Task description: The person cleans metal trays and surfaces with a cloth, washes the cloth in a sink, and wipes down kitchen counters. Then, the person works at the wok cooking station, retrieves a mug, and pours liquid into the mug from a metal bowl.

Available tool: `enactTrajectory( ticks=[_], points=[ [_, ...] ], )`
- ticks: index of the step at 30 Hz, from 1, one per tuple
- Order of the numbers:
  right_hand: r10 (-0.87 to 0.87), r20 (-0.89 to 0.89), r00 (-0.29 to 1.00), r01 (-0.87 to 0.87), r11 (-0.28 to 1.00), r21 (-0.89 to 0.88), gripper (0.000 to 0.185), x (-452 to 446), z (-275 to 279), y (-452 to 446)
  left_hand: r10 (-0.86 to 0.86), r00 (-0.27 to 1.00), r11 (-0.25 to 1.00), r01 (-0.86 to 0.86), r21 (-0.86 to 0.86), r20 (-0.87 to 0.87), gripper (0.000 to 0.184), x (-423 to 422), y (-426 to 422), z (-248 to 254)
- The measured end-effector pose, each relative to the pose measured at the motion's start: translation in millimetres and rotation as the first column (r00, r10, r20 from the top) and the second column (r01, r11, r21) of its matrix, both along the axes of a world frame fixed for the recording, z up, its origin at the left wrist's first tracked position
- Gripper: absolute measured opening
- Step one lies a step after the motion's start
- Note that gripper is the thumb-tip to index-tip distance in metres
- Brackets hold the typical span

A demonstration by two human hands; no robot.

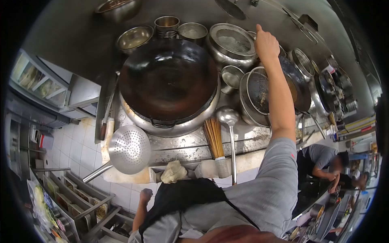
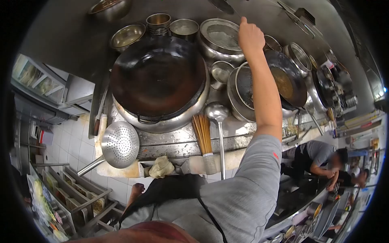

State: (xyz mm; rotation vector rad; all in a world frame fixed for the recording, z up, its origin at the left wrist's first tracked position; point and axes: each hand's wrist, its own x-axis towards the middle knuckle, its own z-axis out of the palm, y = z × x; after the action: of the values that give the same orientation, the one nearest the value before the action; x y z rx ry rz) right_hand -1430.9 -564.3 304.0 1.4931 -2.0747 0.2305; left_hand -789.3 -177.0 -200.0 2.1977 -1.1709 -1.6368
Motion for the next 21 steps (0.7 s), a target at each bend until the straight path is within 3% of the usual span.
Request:
enactTrajectory(
  ticks=[5, 8, 9, 13, 14, 15, 17, 19, 21],
  points=[
    [-0.103, 0.061, 0.993, 0.097, 0.991, 0.092, 0.027, -51, -55, -15, -0.149, 0.989, 0.983, 0.15, -0.101, 0.014, 0.024, 19, -27, -24],
    [-0.188, 0.076, 0.979, 0.155, 0.935, 0.318, 0.03, -71, -83, -42, -0.138, 0.987, 0.985, 0.145, -0.097, 0.076, 0.024, 17, -31, -16],
    [-0.192, 0.059, 0.98, 0.155, 0.909, 0.388, 0.03, -76, -91, -50, -0.056, 0.996, 0.993, 0.063, -0.104, 0.065, 0.023, 16, -26, -11],
    [-0.238, 0.413, 0.879, 0.103, 0.941, 0.323, 0.022, -118, -112, -91, 0.169, 0.985, 0.985, -0.168, -0.035, 0.026, 0.018, 4, 11, 26],
    [-0.278, 0.553, 0.786, -0.04, 0.868, 0.494, 0.017, -149, -120, -122, 0.202, 0.979, 0.979, -0.202, 0.004, 0.031, 0.018, 2, 20, 32],
    [-0.327, 0.734, 0.595, -0.032, 0.903, 0.428, 0.015, -154, -115, -124, 0.233, 0.972, 0.971, -0.234, 0.045, 0.034, 0.018, 2, 31, 39],
    [-0.569, 0.693, 0.442, -0.125, 0.726, 0.676, 0.017, -182, -113, -136, 0.119, 0.988, 0.992, -0.122, 0.024, 0.094, 0.018, 2, 47, 50],
    [-0.415, 0.852, 0.319, -0.25, 0.83, 0.498, 0.012, -181, -133, -108, 0.009, 0.993, 0.999, -0.014, 0.038, 0.121, 0.018, -2, 57, 51],
    [-0.343, 0.936, -0.082, -0.078, 0.938, 0.338, 0.006, -142, -137, -70, -0.098, 0.988, 0.993, 0.088, 0.081, 0.122, 0.018, 3, 61, 47]
  ],
)
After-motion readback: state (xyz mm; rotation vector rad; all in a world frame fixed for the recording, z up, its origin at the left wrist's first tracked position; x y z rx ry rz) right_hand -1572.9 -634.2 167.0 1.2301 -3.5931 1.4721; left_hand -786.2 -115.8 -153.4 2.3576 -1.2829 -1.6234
